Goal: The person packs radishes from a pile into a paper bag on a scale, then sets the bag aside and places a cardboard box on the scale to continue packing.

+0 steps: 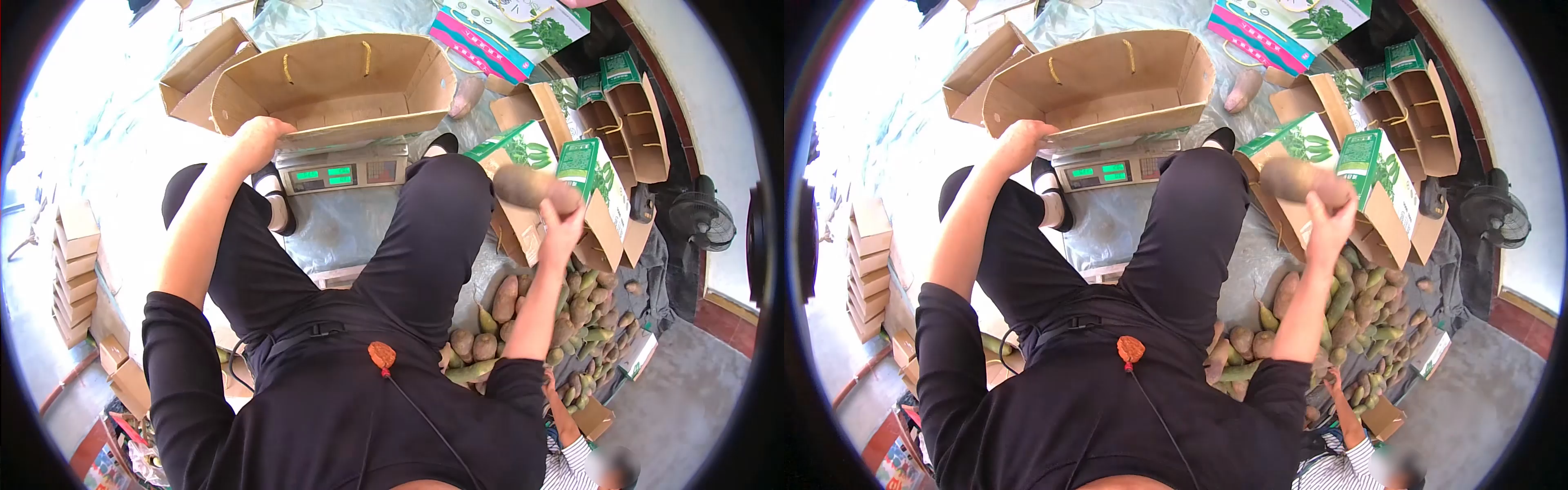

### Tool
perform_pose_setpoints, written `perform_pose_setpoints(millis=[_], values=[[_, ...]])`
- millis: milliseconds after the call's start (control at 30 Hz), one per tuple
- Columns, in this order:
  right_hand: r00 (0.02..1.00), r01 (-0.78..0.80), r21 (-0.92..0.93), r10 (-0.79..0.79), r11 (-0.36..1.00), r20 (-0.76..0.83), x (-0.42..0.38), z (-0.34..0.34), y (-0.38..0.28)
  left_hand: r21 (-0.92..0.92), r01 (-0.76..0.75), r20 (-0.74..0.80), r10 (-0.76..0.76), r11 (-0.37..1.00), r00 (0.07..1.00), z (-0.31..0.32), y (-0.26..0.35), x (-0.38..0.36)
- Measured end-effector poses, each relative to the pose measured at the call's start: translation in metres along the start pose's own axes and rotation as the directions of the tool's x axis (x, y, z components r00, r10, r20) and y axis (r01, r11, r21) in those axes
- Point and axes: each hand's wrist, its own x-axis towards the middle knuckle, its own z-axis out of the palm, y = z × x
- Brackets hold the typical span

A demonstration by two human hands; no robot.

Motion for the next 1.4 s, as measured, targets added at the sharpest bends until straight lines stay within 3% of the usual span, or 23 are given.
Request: perform_pose_setpoints(millis=[133, 233, 333, 367, 400, 433, 500, 567, 633, 767, 867, 933, 967, 1033, 1067, 1100, 1167, 1233, 1267, 1333, 1400], values=[[0.950, 0.220, 0.272, -0.270, 0.937, 0.160, 0.053, 0.053, -0.104, 0.044, -0.038, 0.003, 0.038, 0.998, 0.999, -0.001, 0.002, -0.002], [0.853, 0.251, 0.303, -0.358, 0.919, 0.380, 0.074, 0.109, -0.145, 0.074, -0.077, -0.033, 0.080, 0.994, 0.996, 0.002, -0.003, 0.001], [0.630, 0.404, 0.079, -0.339, 0.912, 0.699, 0.080, 0.185, -0.155, 0.047, -0.079, -0.033, 0.080, 0.996, 0.996, -0.001, 0.001, 0.000], [0.541, 0.638, 0.031, -0.477, 0.770, 0.693, 0.081, 0.217, -0.140, 0.061, -0.073, -0.026, 0.075, 0.996, 0.997, -0.004, 0.005, -0.001], [0.417, 0.753, 0.009, -0.488, 0.658, 0.767, 0.079, 0.242, -0.136, 0.065, -0.066, -0.003, 0.067, 0.996, 0.998, -0.003, 0.005, 0.000], [0.318, 0.756, 0.055, -0.439, 0.652, 0.840, 0.075, 0.266, -0.124, 0.070, -0.057, 0.016, 0.056, 0.996, 0.998, -0.003, 0.003, 0.001], [0.242, 0.845, -0.154, -0.109, 0.512, 0.964, 0.060, 0.302, -0.116, 0.062, -0.057, -0.038, 0.059, 0.996, 0.998, 0.000, 0.002, -0.001], [0.085, 0.865, -0.133, 0.121, 0.483, 0.989, 0.051, 0.326, -0.100, 0.041, -0.078, -0.047, 0.080, 0.996, 0.996, 0.001, 0.000, 0.000], [0.254, 0.822, -0.324, 0.209, 0.469, 0.945, 0.035, 0.349, -0.068, 0.051, -0.065, 0.004, 0.065, 0.997, 0.998, -0.004, 0.008, -0.002], [0.224, 0.824, -0.422, 0.466, 0.379, 0.856, 0.031, 0.367, -0.024, 0.003, -0.028, -0.001, 0.028, 1.000, 1.000, -0.005, 0.012, -0.005], [0.233, 0.812, -0.444, 0.487, 0.379, 0.841, 0.038, 0.362, -0.031, -0.001, -0.017, 0.003, 0.017, 1.000, 1.000, -0.008, 0.016, -0.004], [0.139, 0.790, -0.315, 0.347, 0.525, 0.927, 0.047, 0.358, -0.044, -0.009, -0.023, -0.005, 0.023, 1.000, 1.000, -0.008, 0.014, -0.003], [0.140, 0.791, -0.314, 0.344, 0.525, 0.928, 0.053, 0.356, -0.050, -0.017, -0.026, -0.015, 0.026, 1.000, 1.000, -0.009, 0.013, -0.002], [0.152, 0.601, 0.003, -0.119, 0.799, 0.981, 0.070, 0.348, -0.064, -0.006, -0.014, 0.001, 0.014, 1.000, 1.000, -0.009, 0.012, -0.001], [0.184, 0.515, 0.054, -0.172, 0.855, 0.968, 0.084, 0.334, -0.083, -0.009, -0.020, -0.001, 0.020, 1.000, 1.000, -0.008, 0.010, 0.000], [0.219, 0.425, 0.112, -0.222, 0.898, 0.950, 0.101, 0.314, -0.104, -0.011, -0.024, -0.004, 0.024, 1.000, 1.000, -0.007, 0.008, 0.000], [0.452, 0.324, 0.133, -0.277, 0.937, 0.848, 0.141, 0.284, -0.118, -0.008, -0.022, -0.034, 0.022, 1.000, 0.999, -0.008, 0.010, 0.000], [0.724, 0.325, 0.108, -0.321, 0.940, 0.611, 0.190, 0.268, -0.079, 0.014, -0.027, 0.022, 0.027, 1.000, 0.999, -0.013, 0.014, 0.002], [0.811, 0.253, 0.050, -0.240, 0.966, 0.534, 0.209, 0.255, -0.055, 0.030, -0.020, 0.014, 0.020, 0.999, 1.000, -0.013, 0.015, 0.003], [0.925, 0.243, -0.333, -0.115, 0.911, 0.362, 0.238, 0.235, 0.012, 0.030, -0.013, 0.011, 0.012, 0.999, 1.000, -0.013, 0.016, 0.005], [0.943, 0.048, -0.576, 0.153, 0.816, 0.296, 0.255, 0.226, 0.088, 0.028, -0.017, 0.049, 0.015, 0.999, 0.999, -0.017, 0.018, 0.008]])
